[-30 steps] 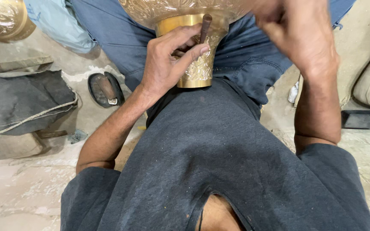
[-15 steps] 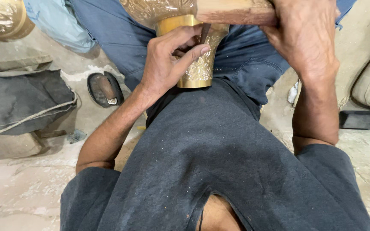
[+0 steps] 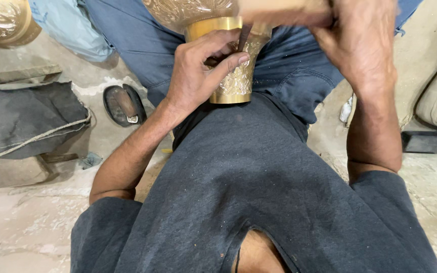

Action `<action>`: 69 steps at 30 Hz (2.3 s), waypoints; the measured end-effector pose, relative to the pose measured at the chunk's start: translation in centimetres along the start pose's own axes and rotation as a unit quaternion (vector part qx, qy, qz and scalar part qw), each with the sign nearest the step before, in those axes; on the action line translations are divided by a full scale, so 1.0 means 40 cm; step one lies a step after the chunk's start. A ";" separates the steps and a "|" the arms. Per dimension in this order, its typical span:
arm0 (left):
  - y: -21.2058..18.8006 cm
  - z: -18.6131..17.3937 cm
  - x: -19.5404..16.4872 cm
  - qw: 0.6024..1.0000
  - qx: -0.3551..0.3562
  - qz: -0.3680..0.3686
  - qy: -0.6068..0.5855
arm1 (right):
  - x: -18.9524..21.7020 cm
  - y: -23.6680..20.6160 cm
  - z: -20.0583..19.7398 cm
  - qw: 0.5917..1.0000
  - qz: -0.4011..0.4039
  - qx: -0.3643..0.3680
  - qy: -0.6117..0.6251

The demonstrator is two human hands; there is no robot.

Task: The person sits on the floor with an engraved brass vessel resting on their lap. They hold a small punch against the vessel's flared base and repeatedly strike it with a wooden mallet, repositioning the punch around the surface to chase the decorative pattern into the metal.

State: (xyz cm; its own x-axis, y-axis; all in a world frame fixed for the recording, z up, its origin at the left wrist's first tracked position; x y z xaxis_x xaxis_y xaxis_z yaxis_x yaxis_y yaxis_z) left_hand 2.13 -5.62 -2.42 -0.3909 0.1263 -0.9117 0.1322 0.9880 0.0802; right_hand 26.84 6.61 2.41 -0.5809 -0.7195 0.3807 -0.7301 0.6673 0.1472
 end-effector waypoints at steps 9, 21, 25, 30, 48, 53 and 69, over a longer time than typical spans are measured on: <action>-0.001 -0.007 -0.015 1.000 -0.005 0.002 -0.003 | -0.048 -0.034 0.030 0.994 0.054 0.042 0.087; -0.001 -0.007 -0.004 1.000 -0.001 0.001 -0.003 | 0.002 -0.003 0.013 0.998 0.022 0.001 0.050; 0.002 -0.005 0.001 1.000 0.001 0.019 0.004 | -0.001 0.000 0.013 1.000 0.008 0.003 0.001; 0.001 -0.001 0.000 1.000 0.002 0.000 0.000 | -0.018 -0.009 0.023 0.992 0.070 0.013 0.102; 0.009 -0.012 -0.008 1.000 0.012 -0.014 -0.013 | -0.086 -0.049 0.062 0.975 0.077 0.017 0.208; 0.004 -0.009 -0.007 1.000 0.009 0.002 -0.009 | -0.090 -0.059 0.081 0.973 0.110 0.028 0.202; 0.008 0.001 0.027 1.000 0.015 0.015 0.006 | 0.001 0.006 -0.015 0.997 -0.054 0.045 -0.045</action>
State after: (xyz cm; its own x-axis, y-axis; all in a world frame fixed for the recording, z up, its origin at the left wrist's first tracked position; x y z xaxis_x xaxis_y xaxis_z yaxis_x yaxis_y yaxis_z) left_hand 1.77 -5.17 -3.41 -0.3977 0.1572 -0.9040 0.1704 0.9807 0.0956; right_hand 26.84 6.86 3.03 -0.5240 -0.8032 0.2832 -0.8169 0.5681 0.0997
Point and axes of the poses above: each hand's wrist, its own y-axis towards the middle knuckle, its own z-axis out of the palm, x = y × z, the point moved 2 cm from there along y, towards the middle knuckle, and after that the axes turned 5 degrees about x, right-handed, at the moved point
